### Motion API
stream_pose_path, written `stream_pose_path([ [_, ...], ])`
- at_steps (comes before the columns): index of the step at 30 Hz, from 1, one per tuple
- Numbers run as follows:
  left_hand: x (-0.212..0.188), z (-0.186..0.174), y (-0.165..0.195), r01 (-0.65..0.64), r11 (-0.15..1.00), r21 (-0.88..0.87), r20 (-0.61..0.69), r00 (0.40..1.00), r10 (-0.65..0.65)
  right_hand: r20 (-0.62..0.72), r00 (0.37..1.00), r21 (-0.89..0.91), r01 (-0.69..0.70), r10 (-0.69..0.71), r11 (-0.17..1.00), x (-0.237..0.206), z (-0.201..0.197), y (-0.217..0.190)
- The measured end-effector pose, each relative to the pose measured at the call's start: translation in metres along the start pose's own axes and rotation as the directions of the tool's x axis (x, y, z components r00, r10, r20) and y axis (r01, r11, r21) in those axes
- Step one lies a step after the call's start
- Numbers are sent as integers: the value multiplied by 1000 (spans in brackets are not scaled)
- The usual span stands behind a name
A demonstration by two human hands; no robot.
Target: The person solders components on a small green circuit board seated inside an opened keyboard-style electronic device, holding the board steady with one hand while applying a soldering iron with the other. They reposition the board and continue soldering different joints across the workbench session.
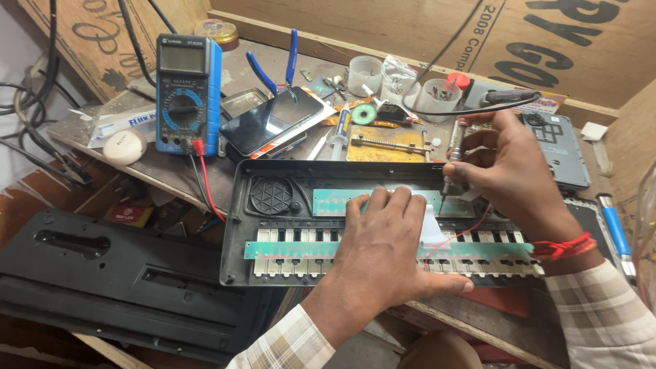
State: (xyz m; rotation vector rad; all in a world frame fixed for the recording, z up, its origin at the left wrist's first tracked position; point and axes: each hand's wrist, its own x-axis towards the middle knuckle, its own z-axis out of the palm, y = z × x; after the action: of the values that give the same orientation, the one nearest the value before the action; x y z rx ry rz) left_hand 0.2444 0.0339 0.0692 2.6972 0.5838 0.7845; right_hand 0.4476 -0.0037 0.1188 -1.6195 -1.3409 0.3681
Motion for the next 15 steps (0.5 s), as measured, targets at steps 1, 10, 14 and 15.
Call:
stream_pose_path([
  [1, 0, 0, -1, 8, 1000, -2, 15, 1000, -8, 18, 1000, 66, 13, -14, 998, 0, 0, 2],
  [10, 0, 1, -2, 2, 1000, -8, 4, 1000, -2, 174, 974, 233, 100, -142, 967, 0, -5, 7],
  [14, 1, 1, -2, -2, 1000, 1, 7, 1000, 2, 149, 969, 161, 171, -196, 972, -1, -8, 5],
  [15, 2, 1, -3, 1, 1000, 0, 17, 1000, -1, 142, 965, 162, 198, -221, 967, -2, -8, 5],
])
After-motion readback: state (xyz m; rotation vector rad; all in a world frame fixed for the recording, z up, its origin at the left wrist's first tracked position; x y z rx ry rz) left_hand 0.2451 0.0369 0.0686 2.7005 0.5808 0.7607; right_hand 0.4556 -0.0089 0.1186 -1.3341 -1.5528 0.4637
